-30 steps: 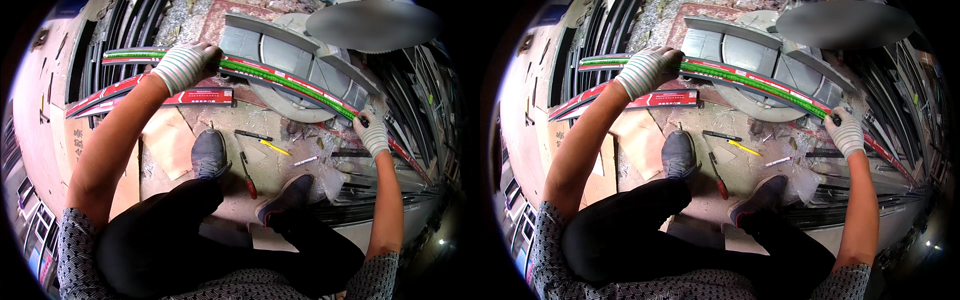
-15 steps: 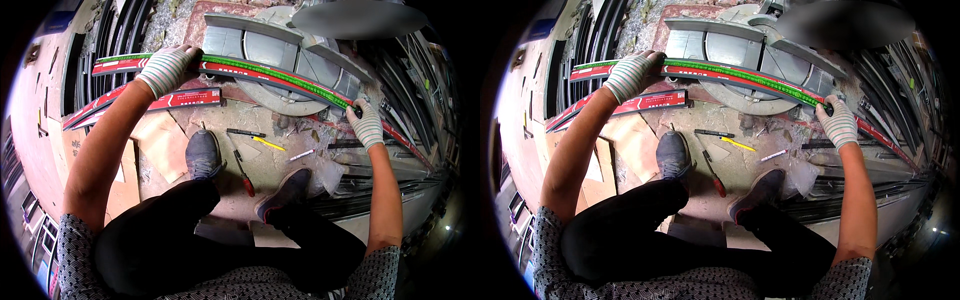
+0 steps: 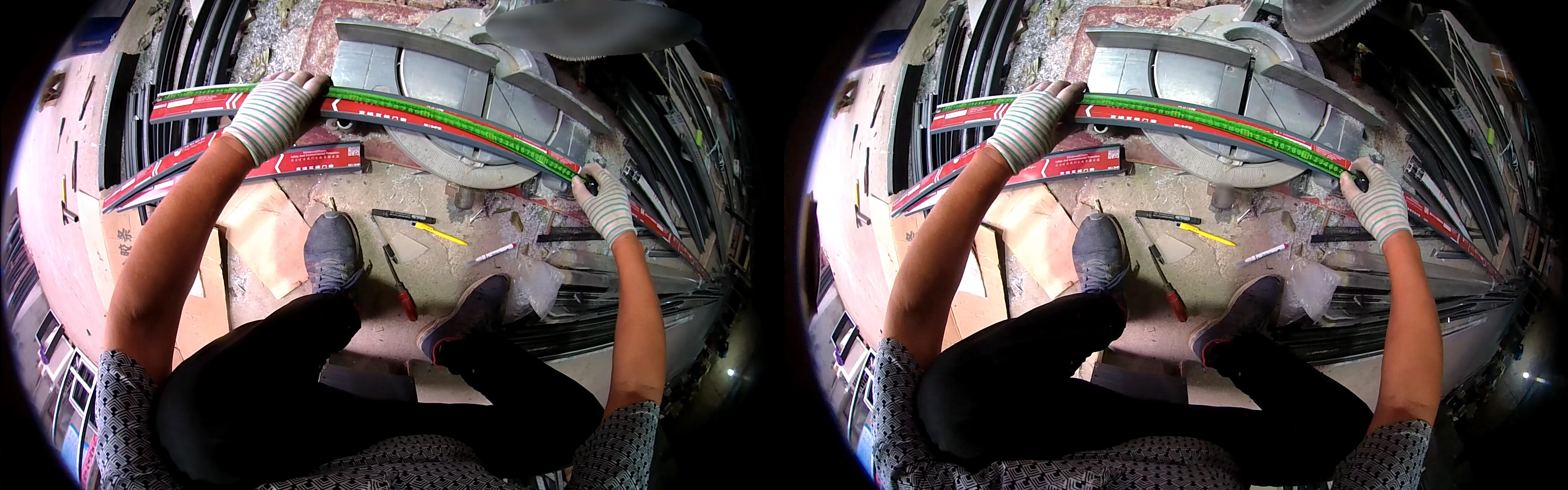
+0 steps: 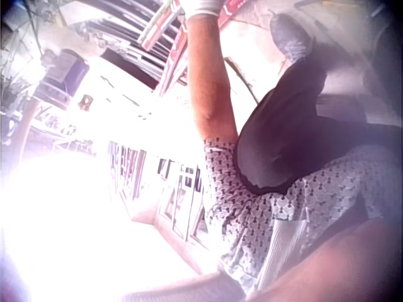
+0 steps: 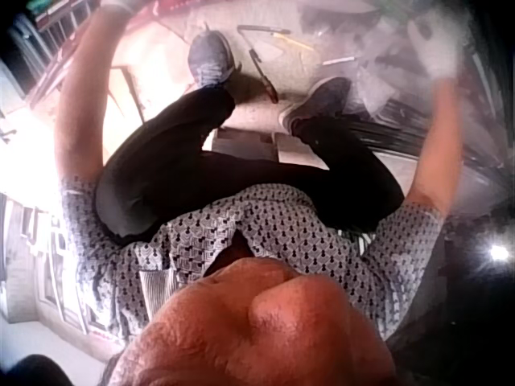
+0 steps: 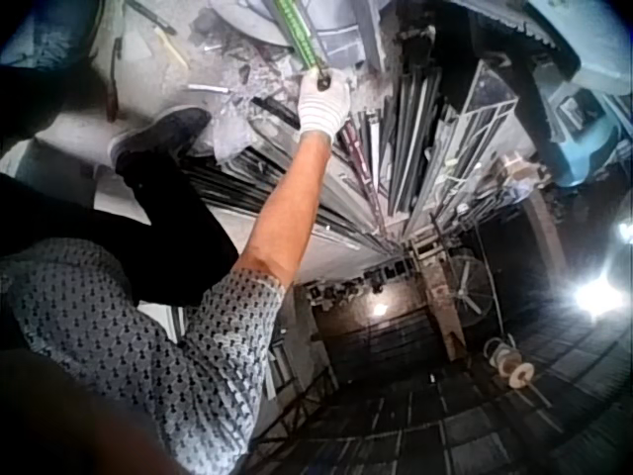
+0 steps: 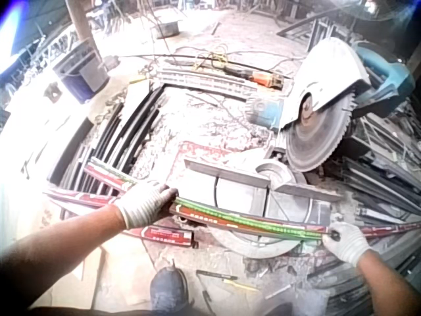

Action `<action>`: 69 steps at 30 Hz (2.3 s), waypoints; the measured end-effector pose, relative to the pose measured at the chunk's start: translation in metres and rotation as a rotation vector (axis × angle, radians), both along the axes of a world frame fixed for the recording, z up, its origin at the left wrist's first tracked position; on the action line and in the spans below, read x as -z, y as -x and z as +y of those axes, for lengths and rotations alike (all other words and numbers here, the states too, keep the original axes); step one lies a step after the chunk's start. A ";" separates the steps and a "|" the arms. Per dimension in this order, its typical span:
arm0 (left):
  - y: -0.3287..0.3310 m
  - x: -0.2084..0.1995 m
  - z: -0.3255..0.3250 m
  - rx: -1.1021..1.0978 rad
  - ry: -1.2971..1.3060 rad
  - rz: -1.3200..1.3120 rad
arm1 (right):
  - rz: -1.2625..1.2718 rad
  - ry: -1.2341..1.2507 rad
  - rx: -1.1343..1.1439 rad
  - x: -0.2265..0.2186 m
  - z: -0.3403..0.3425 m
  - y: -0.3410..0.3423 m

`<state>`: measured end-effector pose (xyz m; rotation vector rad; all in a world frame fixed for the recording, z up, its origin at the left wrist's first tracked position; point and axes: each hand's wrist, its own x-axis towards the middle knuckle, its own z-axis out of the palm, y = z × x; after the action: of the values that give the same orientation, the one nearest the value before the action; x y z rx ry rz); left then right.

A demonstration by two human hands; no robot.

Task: The person measures and marks long metal profiles using a tape measure and a marker. They then place the profiles on a miter saw and cut them to the marked length. The person handles multiple profiles, repeating the measuring, marking, and cutting process.

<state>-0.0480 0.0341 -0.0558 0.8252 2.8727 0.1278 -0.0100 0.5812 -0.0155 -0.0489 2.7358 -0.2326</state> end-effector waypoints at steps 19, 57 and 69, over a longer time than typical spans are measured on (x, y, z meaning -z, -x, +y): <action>-0.002 0.016 -0.001 0.026 0.044 0.094 | -0.078 -0.025 0.012 -0.007 -0.003 0.007; -0.007 0.012 0.002 0.002 0.047 0.079 | -0.216 0.027 -0.044 -0.005 -0.092 0.039; -0.006 0.005 -0.003 -0.049 0.068 0.010 | -0.134 -0.024 -0.093 0.002 -0.096 0.037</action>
<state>-0.0420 0.0314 -0.0604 0.7460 2.8893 0.0315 -0.0471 0.4848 -0.0172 -0.1477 2.5947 -0.1700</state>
